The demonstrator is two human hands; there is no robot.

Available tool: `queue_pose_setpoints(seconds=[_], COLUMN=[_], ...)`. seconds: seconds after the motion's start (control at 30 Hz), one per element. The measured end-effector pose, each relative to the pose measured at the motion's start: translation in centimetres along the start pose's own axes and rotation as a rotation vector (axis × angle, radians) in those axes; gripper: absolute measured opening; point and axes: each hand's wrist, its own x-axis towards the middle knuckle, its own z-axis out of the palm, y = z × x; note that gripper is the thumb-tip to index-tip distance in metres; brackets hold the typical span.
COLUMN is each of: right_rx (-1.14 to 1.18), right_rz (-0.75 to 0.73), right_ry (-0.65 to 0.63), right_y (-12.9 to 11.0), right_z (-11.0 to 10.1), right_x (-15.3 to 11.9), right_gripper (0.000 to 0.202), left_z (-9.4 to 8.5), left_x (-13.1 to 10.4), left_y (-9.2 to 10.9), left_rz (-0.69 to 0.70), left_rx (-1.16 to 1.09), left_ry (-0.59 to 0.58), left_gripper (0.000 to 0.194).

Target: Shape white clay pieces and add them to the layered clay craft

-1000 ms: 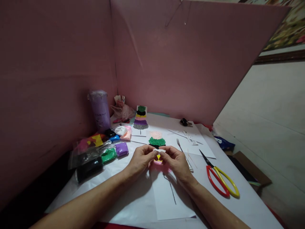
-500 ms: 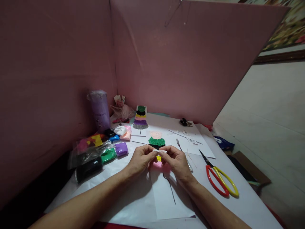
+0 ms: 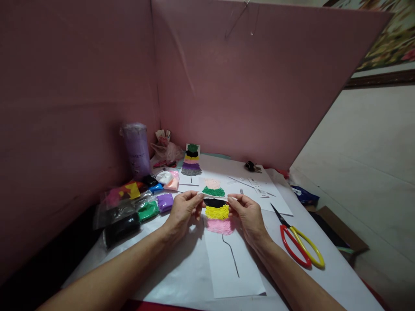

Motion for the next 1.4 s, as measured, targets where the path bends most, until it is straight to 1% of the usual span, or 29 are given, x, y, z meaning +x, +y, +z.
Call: queue_pose_setpoints(seconds=[0.13,0.3,0.37,0.47,0.57,0.7,0.77,0.9,1.1,1.2,1.3,1.4], right_rx=[-0.019,-0.02,-0.02,-0.045,-0.103,-0.157,-0.174,-0.191,-0.224,-0.25,-0.263,-0.23], right_rz=[0.014,0.038,0.039,0.02,-0.004,-0.036,-0.057,-0.088,-0.106,-0.114,-0.125,-0.129], right_ry=[-0.061,-0.18,-0.229,-0.279,-0.296,-0.306,-0.308,-0.272,-0.287,-0.263,-0.227,-0.196], right_y=[0.0,-0.2,-0.3,-0.4,-0.5,-0.7,-0.6,-0.6,-0.9,-1.0,-0.9,-0.9], right_z=[0.2,0.6,0.8,1.1,1.3,1.4,1.3,1.0,1.2,1.4,1.5,1.4], right_x=[-0.2,-0.9,-1.2,-1.5,-1.7,-1.7,-1.7,-1.5,-1.8,-1.9,-2.0,-1.9], right_gripper=[0.038,0.042,0.041,0.04,0.036,0.029,0.028,0.026,0.025,0.024,0.021,0.018], left_z=[-0.1,0.3,0.4,0.4,0.4,0.3,0.3,0.6,0.7,0.7,0.7,0.9], left_x=[0.0,-0.3,-0.3,-0.4,-0.3,-0.3,-0.4,-0.7,-0.6,-0.4,-0.3,-0.3], left_y=[-0.1,-0.5,-0.6,-0.7,-0.9,-1.0,-0.9,-0.4,-0.4,-0.8,-1.1,-1.2], left_rz=[-0.064,-0.044,-0.039,-0.013,0.022,0.032,0.03,0.007,0.047,0.056,0.058,0.045], left_rx=[-0.012,0.003,0.023,0.08,0.15,0.213,0.205,0.207,0.284,0.302,0.27,0.192], left_ry=[-0.088,-0.113,-0.132,-0.17,-0.183,-0.231,-0.264,-0.321,-0.236,-0.214,-0.196,-0.151], left_gripper=[0.037,0.046,0.045,0.035,0.031,0.029,0.031,0.037,0.034,0.03,0.027,0.027])
